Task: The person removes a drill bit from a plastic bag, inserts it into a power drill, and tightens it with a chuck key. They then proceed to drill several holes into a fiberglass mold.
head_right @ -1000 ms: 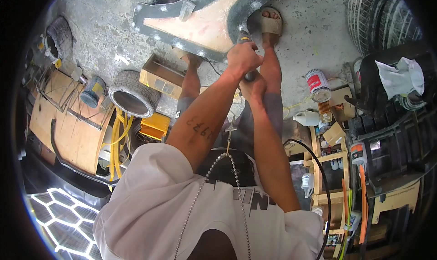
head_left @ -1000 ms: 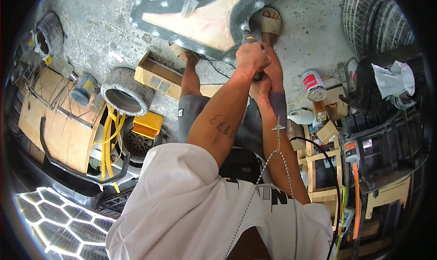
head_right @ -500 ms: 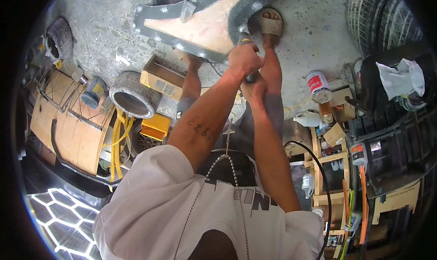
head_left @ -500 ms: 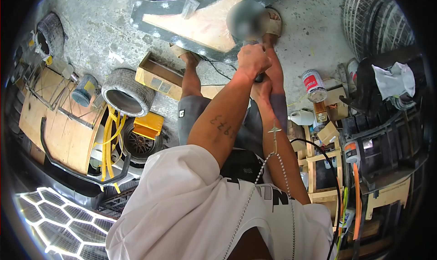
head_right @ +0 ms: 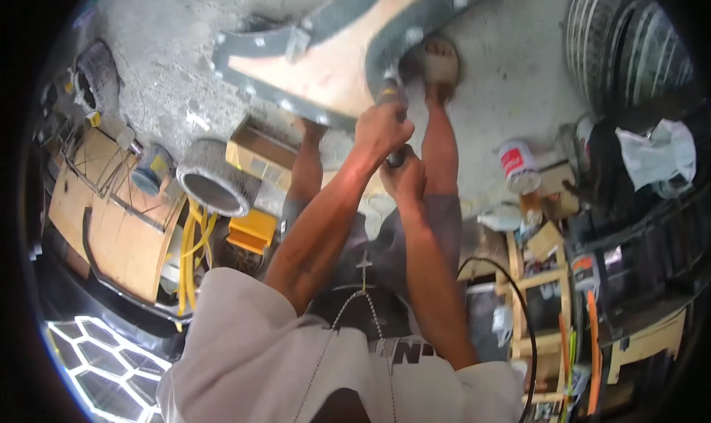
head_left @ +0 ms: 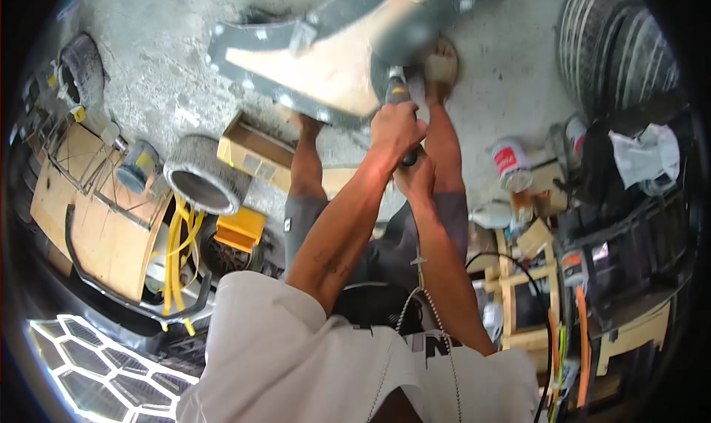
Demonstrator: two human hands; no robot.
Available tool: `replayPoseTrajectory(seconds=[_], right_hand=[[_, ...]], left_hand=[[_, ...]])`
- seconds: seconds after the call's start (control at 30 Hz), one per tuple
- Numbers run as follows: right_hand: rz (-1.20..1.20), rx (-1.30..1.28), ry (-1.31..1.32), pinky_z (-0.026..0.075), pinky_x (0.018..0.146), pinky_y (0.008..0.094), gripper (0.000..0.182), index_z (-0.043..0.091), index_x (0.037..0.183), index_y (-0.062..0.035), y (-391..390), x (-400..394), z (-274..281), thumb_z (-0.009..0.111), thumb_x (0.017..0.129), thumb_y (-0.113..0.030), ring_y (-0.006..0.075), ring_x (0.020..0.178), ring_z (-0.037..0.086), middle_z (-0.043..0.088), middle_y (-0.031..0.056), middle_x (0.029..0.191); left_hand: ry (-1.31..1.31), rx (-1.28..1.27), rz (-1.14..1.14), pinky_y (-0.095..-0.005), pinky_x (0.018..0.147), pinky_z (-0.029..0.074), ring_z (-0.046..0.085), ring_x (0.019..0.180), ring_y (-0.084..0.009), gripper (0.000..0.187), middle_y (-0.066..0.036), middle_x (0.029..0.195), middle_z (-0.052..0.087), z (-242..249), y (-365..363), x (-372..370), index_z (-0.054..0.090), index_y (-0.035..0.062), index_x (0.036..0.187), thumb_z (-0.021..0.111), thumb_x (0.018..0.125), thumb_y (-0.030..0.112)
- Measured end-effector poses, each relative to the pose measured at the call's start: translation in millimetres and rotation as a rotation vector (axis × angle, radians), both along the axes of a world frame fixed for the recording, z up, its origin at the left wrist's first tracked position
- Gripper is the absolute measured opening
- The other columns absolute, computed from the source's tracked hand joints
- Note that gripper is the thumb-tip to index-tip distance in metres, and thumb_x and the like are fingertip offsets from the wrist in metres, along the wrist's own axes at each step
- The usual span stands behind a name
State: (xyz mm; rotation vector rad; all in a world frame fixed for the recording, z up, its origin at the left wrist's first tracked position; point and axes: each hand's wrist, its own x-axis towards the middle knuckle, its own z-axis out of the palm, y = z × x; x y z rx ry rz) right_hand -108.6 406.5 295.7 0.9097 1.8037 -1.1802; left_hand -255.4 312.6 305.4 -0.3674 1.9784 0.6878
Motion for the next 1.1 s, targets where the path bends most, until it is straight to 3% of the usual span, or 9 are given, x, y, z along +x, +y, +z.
replayPoseTrajectory(seconds=[0.07, 0.17, 0.27, 0.33, 0.4, 0.43, 0.53, 0.7, 1.1], right_hand=[[-0.272, -0.14, 0.037, 0.054, 0.088, 0.0456, 0.039, 0.065, 0.114, -0.0026, 3.5, 21.3, 23.3, 0.072, 0.086, -0.029, 0.0323, 0.101, 0.071, 0.073, 0.0164, 0.103], [-0.391, -0.217, 0.05, 0.05, 0.095, 0.0416, 0.037, 0.055, 0.128, -0.005, 20.2, 4.8, 26.3, 0.055, 0.097, -0.027, 0.0261, 0.11, 0.064, 0.065, 0.0129, 0.116], [-0.514, -0.33, 0.07, 0.046, 0.101, 0.0375, 0.037, 0.045, 0.141, -0.0074, 27.8, -13.8, 11.0, 0.039, 0.108, -0.025, 0.0199, 0.118, 0.057, 0.058, 0.0094, 0.128], [-0.587, -0.404, 0.093, 0.048, 0.1, 0.0369, 0.036, 0.046, 0.14, -0.0089, 31.9, -24.0, 9.1, 0.039, 0.109, -0.025, 0.02, 0.117, 0.058, 0.058, 0.009, 0.127], [-0.692, -0.57, 0.215, 0.048, 0.098, 0.0343, 0.039, 0.044, 0.142, -0.0076, 42.2, -60.3, 12.9, 0.046, 0.105, -0.021, 0.0181, 0.117, 0.058, 0.058, 0.0087, 0.126], [-0.765, -0.696, 0.291, 0.049, 0.097, 0.0319, 0.046, 0.042, 0.144, -0.0056, 44.1, -83.8, 28.5, 0.053, 0.101, -0.017, 0.0162, 0.117, 0.058, 0.058, 0.0085, 0.126], [-0.924, -0.765, 0.246, 0.051, 0.091, 0.0286, 0.041, 0.044, 0.138, -0.0034, 43.0, -156.7, 92.0, 0.055, 0.099, -0.008, 0.0139, 0.107, 0.061, 0.06, 0.0068, 0.113], [-0.815, -0.778, 0.141, 0.052, 0.091, 0.0318, 0.032, 0.047, 0.133, -0.006, 45.4, -109.8, 25.0, 0.049, 0.103, -0.017, 0.0165, 0.106, 0.062, 0.06, 0.0079, 0.115], [-1.358, -1.109, -0.179, 0.052, 0.097, 0.0375, 0.043, 0.047, 0.138, -0.0035, 59.1, -99.4, 5.1, 0.047, 0.107, -0.033, 0.0247, 0.112, 0.063, 0.06, 0.0149, 0.128]], left_hand=[[0.151, 0.055, 0.036, -0.0433, 0.097, 0.054, 0.07, 0.104, -0.037, 0.042, -0.019, 0.107, 0.074, 37.3, 3.7, 17.3, 0.076, 0.0116, 0.113, 0.072, 0.076, 0.032], [0.096, -0.007, -0.051, -0.0471, 0.088, 0.058, 0.071, 0.093, -0.043, 0.038, -0.026, 0.106, 0.068, 92.9, 29.3, -0.3, 0.075, 0.0149, 0.117, 0.069, 0.082, 0.029], [0.166, -0.035, -0.097, -0.0491, 0.081, 0.06, 0.071, 0.086, -0.0444, 0.034, -0.027, 0.103, 0.064, 100.1, 44.7, -12.8, 0.074, 0.0197, 0.118, 0.069, 0.085, 0.029], [0.22, -0.019, -0.113, -0.0484, 0.081, 0.06, 0.071, 0.085, -0.0438, 0.037, -0.027, 0.102, 0.065, 77.0, 56.9, -27.9, 0.074, 0.0204, 0.119, 0.071, 0.084, 0.03], [0.197, -0.028, -0.135, -0.0473, 0.081, 0.06, 0.071, 0.086, -0.0431, 0.04, -0.028, 0.105, 0.066, 67.0, 66.5, -47.4, 0.074, 0.0184, 0.121, 0.073, 0.083, 0.032], [0.21, -0.035, -0.127, -0.0473, 0.081, 0.06, 0.071, 0.085, -0.043, 0.04, -0.028, 0.105, 0.066, 64.3, 68.9, -51.2, 0.074, 0.0179, 0.121, 0.073, 0.083, 0.032], [0.205, -0.059, -0.13, -0.0466, 0.083, 0.059, 0.071, 0.089, -0.0428, 0.042, -0.028, 0.106, 0.066, 57.1, 72.5, -55.0, 0.074, 0.018, 0.122, 0.073, 0.083, 0.032], [0.154, -0.076, -0.154, -0.0465, 0.085, 0.059, 0.071, 0.092, -0.0421, 0.042, -0.029, 0.108, 0.066, 42.3, 70.0, -57.0, 0.074, 0.0183, 0.123, 0.073, 0.083, 0.032], [0.119, -0.081, -0.182, -0.0462, 0.084, 0.059, 0.071, 0.09, -0.041, 0.042, -0.028, 0.104, 0.067, 40.4, 74.0, -67.3, 0.075, 0.0179, 0.12, 0.072, 0.081, 0.031]])
